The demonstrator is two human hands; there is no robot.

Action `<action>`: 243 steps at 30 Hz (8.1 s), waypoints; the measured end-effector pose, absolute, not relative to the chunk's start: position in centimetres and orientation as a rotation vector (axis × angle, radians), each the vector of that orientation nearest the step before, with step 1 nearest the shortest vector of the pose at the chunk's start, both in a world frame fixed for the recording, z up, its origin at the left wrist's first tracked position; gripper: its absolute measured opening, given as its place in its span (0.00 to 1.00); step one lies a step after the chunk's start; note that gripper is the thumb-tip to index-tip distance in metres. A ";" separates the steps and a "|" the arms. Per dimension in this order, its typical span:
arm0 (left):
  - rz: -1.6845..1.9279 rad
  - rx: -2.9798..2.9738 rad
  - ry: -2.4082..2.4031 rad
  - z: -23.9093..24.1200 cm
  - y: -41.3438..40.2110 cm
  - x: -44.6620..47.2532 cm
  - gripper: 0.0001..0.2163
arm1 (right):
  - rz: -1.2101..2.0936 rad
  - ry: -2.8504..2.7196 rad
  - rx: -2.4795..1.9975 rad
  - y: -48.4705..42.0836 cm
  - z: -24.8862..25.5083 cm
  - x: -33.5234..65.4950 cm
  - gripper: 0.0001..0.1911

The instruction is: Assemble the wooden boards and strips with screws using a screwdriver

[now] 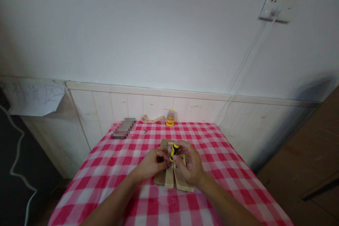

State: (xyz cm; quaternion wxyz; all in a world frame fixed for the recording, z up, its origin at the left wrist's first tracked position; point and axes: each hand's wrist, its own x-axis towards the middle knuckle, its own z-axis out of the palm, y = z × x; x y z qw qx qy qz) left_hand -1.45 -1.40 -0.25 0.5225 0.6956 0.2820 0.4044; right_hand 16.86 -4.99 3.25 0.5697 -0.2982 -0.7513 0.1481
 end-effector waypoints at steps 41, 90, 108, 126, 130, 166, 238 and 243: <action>1.069 1.673 0.866 -1.0 -0.9 -0.8 0.08 | 0.447 -1.356 -0.849 -2.6 2.9 16.6 0.19; 1.044 1.675 0.890 -1.3 -0.7 -0.7 0.08 | 0.680 -1.520 -0.758 -1.8 2.5 16.6 0.23; 1.030 1.705 0.907 -1.1 -0.9 -0.8 0.09 | 0.559 -1.533 -0.844 -2.0 2.8 16.6 0.22; 1.023 1.733 0.924 -0.9 -1.0 -0.8 0.10 | 0.617 -1.523 -0.799 -1.8 2.2 16.4 0.20; 1.028 1.725 0.927 -1.3 -0.9 -0.7 0.10 | 0.643 -1.493 -0.804 -1.8 2.5 16.3 0.20; 1.044 1.683 0.865 -1.2 -1.0 -0.6 0.09 | 0.413 -1.669 -0.855 -2.6 2.3 16.5 0.24; 1.030 1.702 0.894 -1.7 -0.8 -0.6 0.09 | 0.526 -1.614 -0.804 -2.3 2.2 16.5 0.23; 1.016 1.749 0.936 -1.6 -0.8 -0.7 0.10 | 0.533 -1.596 -0.820 -2.1 2.4 16.5 0.22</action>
